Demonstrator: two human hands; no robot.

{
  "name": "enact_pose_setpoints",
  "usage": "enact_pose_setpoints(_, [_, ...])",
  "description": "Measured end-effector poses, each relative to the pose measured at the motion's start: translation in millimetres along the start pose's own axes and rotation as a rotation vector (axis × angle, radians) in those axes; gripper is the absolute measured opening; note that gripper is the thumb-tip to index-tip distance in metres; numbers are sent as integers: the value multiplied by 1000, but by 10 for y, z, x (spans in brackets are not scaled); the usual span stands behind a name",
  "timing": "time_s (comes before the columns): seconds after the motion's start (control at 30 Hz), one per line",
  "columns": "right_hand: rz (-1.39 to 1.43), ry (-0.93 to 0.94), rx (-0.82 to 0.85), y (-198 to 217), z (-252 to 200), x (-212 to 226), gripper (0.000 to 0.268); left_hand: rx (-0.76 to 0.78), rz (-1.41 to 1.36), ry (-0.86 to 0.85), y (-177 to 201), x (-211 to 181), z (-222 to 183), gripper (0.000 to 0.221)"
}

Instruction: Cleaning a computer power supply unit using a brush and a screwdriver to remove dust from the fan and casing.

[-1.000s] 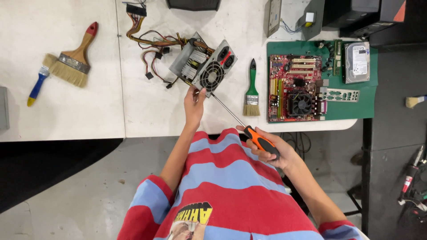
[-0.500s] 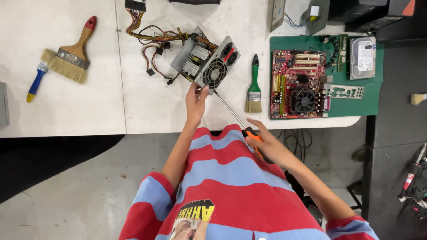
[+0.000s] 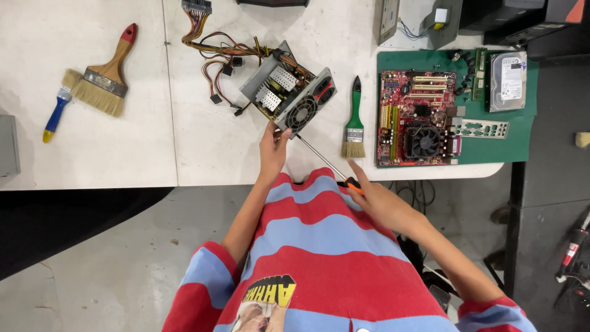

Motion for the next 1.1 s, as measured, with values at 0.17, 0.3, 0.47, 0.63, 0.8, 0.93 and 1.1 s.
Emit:
enact_pose_setpoints(0.17, [-124, -60, -61, -11, -160, 196, 91, 9, 7, 6, 22, 103, 23, 29])
enact_pose_setpoints(0.3, [1003, -176, -3, -300, 641, -879, 67, -2, -16, 8, -34, 141, -17, 28])
enact_pose_setpoints(0.47, [12, 95, 35, -83, 263, -106, 92, -32, 21, -3, -73, 137, -65, 32])
enact_pose_setpoints(0.63, [65, 23, 10, -282, 680, -855, 90, -63, 6, -21, -171, 154, -95, 36])
enact_pose_setpoints(0.8, [1035, 147, 114, -471, 1039, -1617, 89, -65, -27, -41, -260, -102, -32, 32])
enact_pose_setpoints(0.93, [1235, 294, 339, -577, 734, -1225, 84, -86, 54, -37, -203, -77, -157, 26])
enact_pose_setpoints(1.1, [749, 330, 153, -148, 476, -757, 72, -61, 158, -58, -219, -9, -165, 35])
Point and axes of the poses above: each hand's wrist, its own z-axis towards the middle knuckle, its own y-axis out of the back of the hand, x = y × z, the point moved 9 cm from there along z, towards the middle knuckle, and after that the axes turned 1 degree about -x, right-handed, at the moved point
